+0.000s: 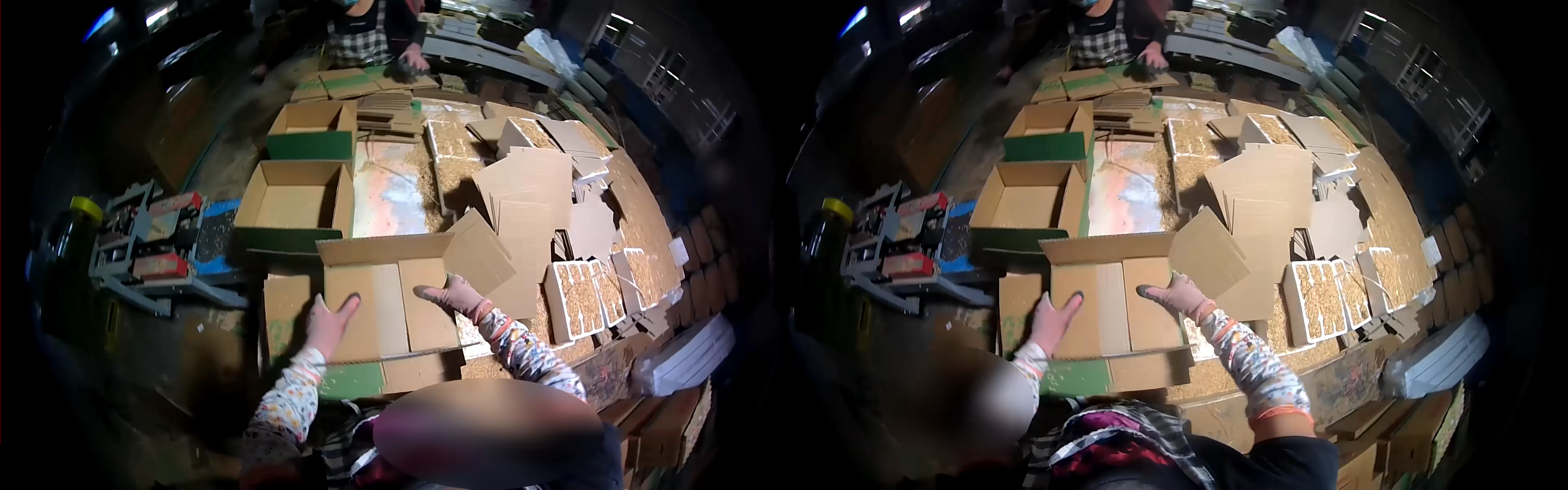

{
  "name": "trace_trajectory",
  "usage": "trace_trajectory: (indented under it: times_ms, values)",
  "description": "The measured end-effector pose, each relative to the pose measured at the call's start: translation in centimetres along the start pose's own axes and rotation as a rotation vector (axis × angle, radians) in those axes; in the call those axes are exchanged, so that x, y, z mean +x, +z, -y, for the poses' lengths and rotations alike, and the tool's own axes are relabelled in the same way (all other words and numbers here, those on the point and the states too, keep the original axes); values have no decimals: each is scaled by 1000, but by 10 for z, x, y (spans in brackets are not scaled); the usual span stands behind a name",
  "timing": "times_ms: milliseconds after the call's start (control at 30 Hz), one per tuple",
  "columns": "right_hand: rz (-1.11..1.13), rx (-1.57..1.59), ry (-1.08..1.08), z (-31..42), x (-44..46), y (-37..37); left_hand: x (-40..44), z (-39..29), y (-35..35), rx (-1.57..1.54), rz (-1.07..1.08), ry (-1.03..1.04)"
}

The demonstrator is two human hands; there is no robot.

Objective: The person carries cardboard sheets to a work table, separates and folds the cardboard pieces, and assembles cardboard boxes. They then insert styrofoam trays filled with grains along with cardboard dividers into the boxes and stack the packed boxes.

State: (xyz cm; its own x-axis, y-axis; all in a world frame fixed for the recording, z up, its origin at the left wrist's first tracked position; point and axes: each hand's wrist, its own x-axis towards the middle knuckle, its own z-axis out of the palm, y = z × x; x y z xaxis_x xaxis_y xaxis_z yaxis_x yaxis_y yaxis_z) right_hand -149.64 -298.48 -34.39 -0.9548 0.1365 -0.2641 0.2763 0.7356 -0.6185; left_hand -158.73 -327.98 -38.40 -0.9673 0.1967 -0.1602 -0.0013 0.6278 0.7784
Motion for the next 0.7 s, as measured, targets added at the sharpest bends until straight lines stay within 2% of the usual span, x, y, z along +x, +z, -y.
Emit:
trace_trajectory:
  times_ms: [33,67,100,133,167,233,267,300,367,400,433,467,533,567,600,633,700]
  values:
    - [14,213,66,22,-9,-6,9,6,-9,-313,120,8]
    - [38,416,136,34,-11,-8,12,3,-15,-463,221,3]
    - [-103,577,8,25,-17,6,9,5,-27,-610,318,-12]
    - [-242,750,-111,17,-22,21,5,-11,-41,-371,260,-1]
    - [-123,1176,88,29,-26,19,4,-28,-46,-134,216,2]
    - [-345,963,35,-4,-35,21,19,-23,-50,-713,271,37]
    - [-187,1405,236,19,-29,-5,34,-10,-56,-1073,283,-24]
    - [-257,1565,237,9,-23,-10,44,2,-60,-1430,300,-82]
    - [-378,1458,-11,44,-13,-32,77,26,-91,-1121,-201,182]
    - [-472,1368,-32,44,2,-41,115,38,-113,-922,-390,57]
    - [-542,1267,-38,51,17,-45,141,44,-131,-966,-717,14]
    - [-611,1164,-37,59,32,-51,172,75,-125,-935,-786,92]
    - [-691,940,16,102,76,-43,222,135,-78,-1045,-531,-65]
    - [-722,835,42,119,100,-39,231,135,-67,-1287,-581,-94]
    - [-487,1089,111,104,141,-26,239,134,-56,-1528,-650,-115]
    - [-370,1051,56,117,172,-5,236,126,-67,-1644,-467,-184]
    - [-144,964,-66,145,232,37,224,136,-55,-1651,-743,-236]
